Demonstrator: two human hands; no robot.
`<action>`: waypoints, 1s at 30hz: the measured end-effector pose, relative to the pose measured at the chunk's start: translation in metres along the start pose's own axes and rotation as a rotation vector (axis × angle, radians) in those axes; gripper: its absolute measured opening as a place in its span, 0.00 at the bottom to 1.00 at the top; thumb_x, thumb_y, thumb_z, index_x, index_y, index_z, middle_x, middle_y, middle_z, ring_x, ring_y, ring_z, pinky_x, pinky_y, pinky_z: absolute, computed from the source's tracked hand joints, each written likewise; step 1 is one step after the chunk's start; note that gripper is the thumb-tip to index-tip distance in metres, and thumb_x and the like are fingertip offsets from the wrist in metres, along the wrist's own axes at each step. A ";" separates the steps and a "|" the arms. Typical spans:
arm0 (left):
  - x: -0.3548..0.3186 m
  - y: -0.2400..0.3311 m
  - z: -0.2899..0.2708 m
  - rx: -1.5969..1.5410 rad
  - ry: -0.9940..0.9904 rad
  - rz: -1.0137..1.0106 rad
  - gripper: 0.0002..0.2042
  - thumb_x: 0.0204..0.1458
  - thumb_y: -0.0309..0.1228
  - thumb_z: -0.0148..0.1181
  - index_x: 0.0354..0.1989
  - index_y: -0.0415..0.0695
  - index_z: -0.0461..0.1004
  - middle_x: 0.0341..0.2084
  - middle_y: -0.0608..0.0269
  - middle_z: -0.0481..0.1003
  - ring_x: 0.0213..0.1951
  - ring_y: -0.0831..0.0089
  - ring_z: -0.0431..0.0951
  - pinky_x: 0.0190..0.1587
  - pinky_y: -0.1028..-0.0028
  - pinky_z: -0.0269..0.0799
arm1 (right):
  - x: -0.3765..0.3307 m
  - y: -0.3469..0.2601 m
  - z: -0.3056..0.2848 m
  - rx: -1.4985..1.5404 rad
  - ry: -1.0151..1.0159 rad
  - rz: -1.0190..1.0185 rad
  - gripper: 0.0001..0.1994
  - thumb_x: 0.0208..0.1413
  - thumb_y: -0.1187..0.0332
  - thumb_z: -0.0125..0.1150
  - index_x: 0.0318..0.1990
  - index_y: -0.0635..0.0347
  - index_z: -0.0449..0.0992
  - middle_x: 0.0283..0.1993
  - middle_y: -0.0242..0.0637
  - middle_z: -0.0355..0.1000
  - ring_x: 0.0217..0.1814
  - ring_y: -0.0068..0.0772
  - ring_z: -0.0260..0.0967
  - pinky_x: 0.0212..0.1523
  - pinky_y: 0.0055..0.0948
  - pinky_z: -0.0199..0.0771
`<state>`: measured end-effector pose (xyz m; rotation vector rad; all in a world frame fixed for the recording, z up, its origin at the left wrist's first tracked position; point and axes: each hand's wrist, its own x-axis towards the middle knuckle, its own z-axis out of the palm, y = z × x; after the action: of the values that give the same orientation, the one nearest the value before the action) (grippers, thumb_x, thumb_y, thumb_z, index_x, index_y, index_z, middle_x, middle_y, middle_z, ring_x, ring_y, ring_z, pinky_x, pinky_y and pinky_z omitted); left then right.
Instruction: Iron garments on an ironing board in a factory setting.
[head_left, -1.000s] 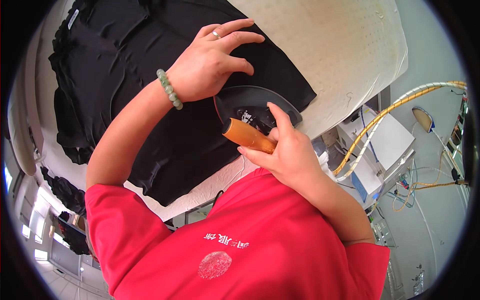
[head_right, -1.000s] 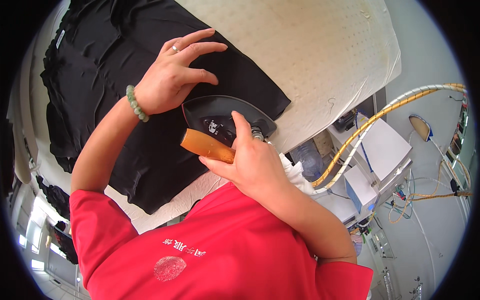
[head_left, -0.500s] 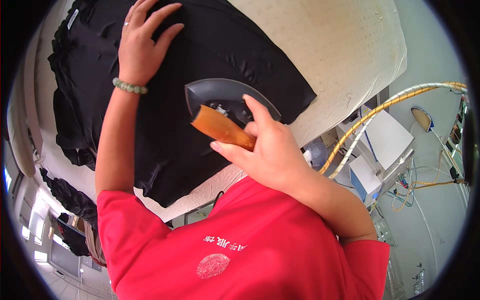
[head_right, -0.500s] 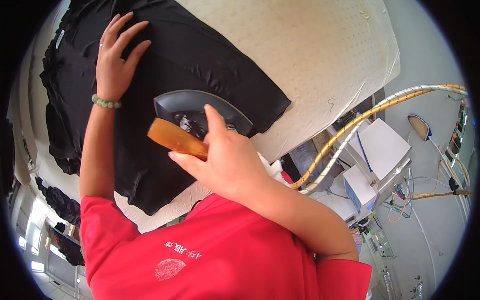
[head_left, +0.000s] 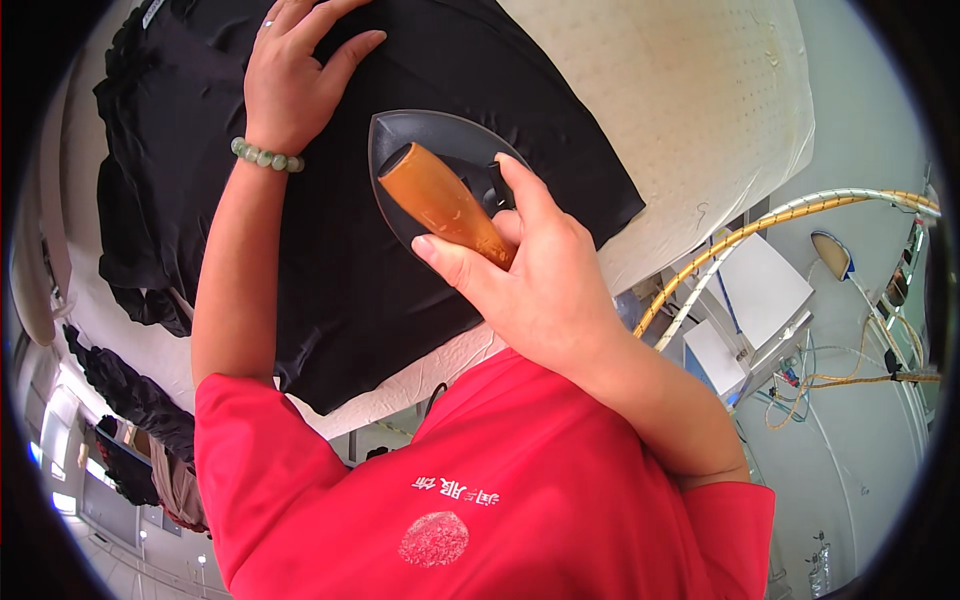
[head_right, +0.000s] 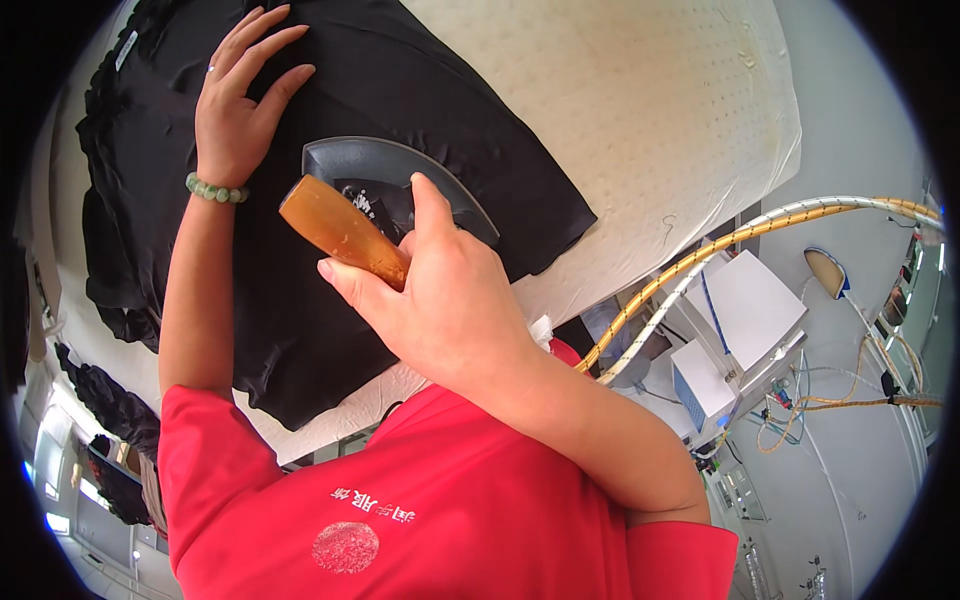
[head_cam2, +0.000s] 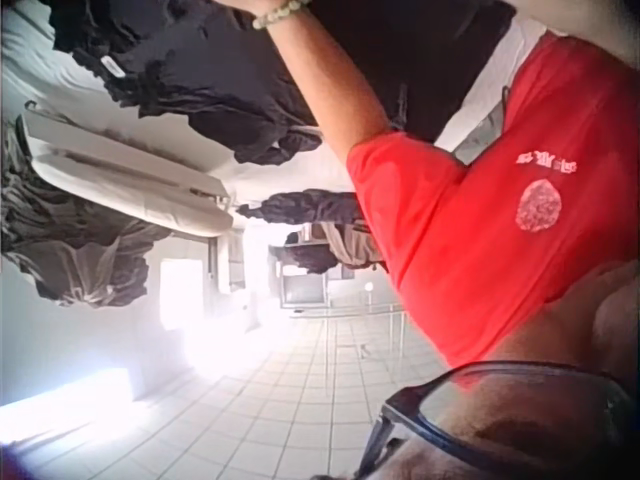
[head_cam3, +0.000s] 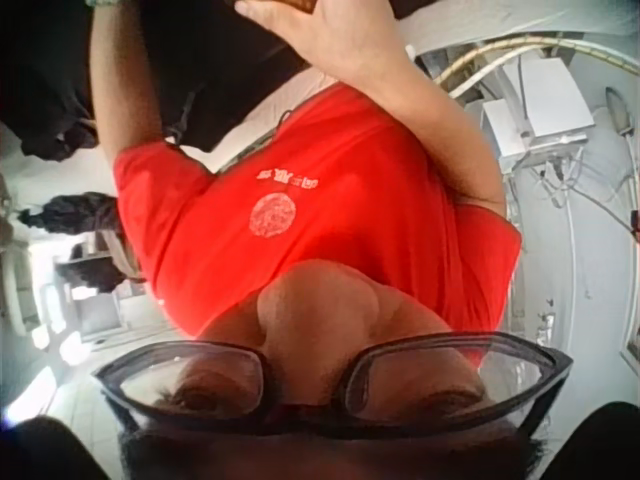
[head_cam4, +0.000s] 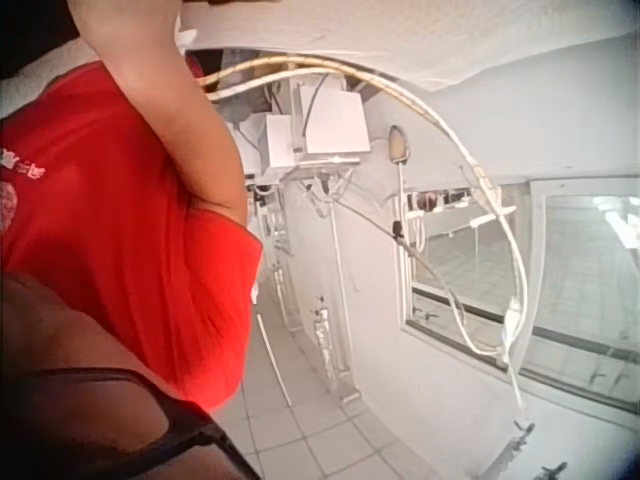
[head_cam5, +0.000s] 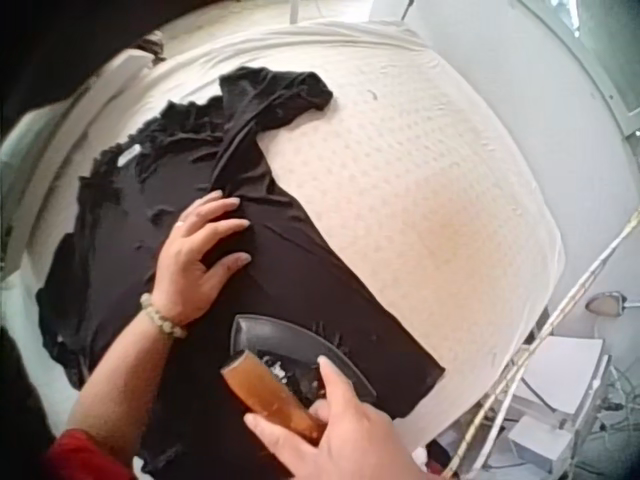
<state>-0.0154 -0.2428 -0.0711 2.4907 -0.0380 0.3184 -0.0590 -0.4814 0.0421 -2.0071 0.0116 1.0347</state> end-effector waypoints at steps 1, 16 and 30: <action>0.000 0.000 0.000 -0.001 0.002 0.000 0.19 0.46 0.25 0.72 0.49 0.43 0.79 0.59 0.53 0.74 0.67 0.51 0.67 0.67 0.57 0.64 | 0.001 0.000 0.000 -0.002 0.001 0.000 0.42 0.57 0.57 0.73 0.66 0.82 0.57 0.31 0.45 0.78 0.29 0.25 0.76 0.32 0.25 0.75; 0.003 0.003 0.002 -0.001 -0.014 -0.060 0.19 0.46 0.24 0.72 0.48 0.42 0.79 0.59 0.54 0.74 0.67 0.51 0.67 0.68 0.57 0.64 | -0.005 0.027 -0.014 0.051 0.153 0.058 0.38 0.60 0.64 0.70 0.67 0.81 0.56 0.35 0.40 0.78 0.31 0.21 0.73 0.34 0.21 0.74; -0.002 -0.002 -0.001 -0.003 0.014 -0.013 0.19 0.47 0.25 0.72 0.49 0.43 0.79 0.58 0.54 0.74 0.67 0.52 0.67 0.67 0.56 0.64 | -0.027 0.034 -0.062 -0.195 0.178 0.180 0.37 0.54 0.59 0.74 0.61 0.80 0.64 0.27 0.45 0.75 0.28 0.26 0.74 0.33 0.23 0.73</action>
<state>-0.0179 -0.2405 -0.0717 2.4841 -0.0164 0.3300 -0.0480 -0.5548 0.0553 -2.3049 0.1970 0.9965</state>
